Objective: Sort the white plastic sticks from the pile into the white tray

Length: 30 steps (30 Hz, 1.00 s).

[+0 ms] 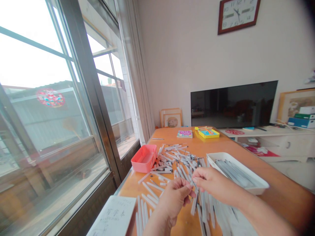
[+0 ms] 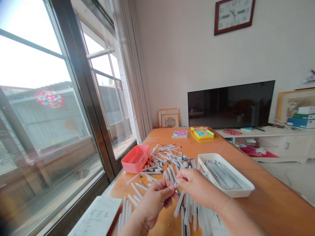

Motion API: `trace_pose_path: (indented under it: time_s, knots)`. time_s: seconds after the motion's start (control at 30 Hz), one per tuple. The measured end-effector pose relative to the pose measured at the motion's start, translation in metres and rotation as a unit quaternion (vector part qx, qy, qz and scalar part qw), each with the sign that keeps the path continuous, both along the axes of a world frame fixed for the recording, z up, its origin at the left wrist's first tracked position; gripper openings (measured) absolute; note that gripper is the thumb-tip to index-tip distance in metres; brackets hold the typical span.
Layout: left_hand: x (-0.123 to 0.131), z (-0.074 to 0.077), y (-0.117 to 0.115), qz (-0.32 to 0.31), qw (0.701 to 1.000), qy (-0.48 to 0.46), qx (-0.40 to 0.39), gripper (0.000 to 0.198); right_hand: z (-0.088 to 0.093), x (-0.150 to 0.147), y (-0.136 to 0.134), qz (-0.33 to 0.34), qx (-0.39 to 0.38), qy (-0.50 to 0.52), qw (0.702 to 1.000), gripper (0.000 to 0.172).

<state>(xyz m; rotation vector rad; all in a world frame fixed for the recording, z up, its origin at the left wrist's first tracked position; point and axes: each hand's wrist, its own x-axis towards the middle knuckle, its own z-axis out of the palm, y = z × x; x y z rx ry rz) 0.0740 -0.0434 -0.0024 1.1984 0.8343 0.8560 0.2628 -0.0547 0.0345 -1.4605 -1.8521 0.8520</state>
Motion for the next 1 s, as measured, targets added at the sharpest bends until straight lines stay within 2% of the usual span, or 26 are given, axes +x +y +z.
trace_pose_path:
  time_s: [0.13, 0.27, 0.47, 0.57, 0.73, 0.87, 1.0]
  knots:
    - [0.001, 0.000, 0.000, 0.007, 1.000, 0.005, 0.010, 0.037, -0.004, -0.002, 0.000, -0.010, 0.019, -0.032, 0.999, 0.025]
    - [0.003, 0.006, -0.002, 0.012, 1.000, 0.005, 0.027, 0.037, -0.011, -0.006, 0.003, -0.032, 0.057, -0.054, 0.996, 0.032]
    - [0.004, 0.014, -0.001, 0.002, 0.997, 0.036, 0.068, 0.042, -0.016, -0.006, 0.007, -0.040, 0.046, -0.059, 0.996, 0.047]
    - [0.004, 0.011, 0.003, -0.001, 0.997, 0.046, 0.067, 0.046, -0.009, -0.004, 0.004, -0.038, 0.049, -0.044, 0.997, 0.047]
    - [0.006, 0.002, 0.009, -0.005, 0.996, 0.048, 0.070, 0.055, -0.007, -0.004, 0.003, -0.027, 0.061, -0.044, 0.997, 0.031]
    - [0.008, -0.005, 0.013, -0.006, 0.997, 0.036, 0.075, 0.059, -0.021, -0.006, 0.009, -0.049, 0.057, -0.078, 0.994, 0.042]
    - [0.008, -0.003, 0.011, -0.001, 0.995, 0.049, 0.085, 0.054, -0.025, -0.004, 0.011, -0.043, 0.051, -0.073, 0.995, 0.051]
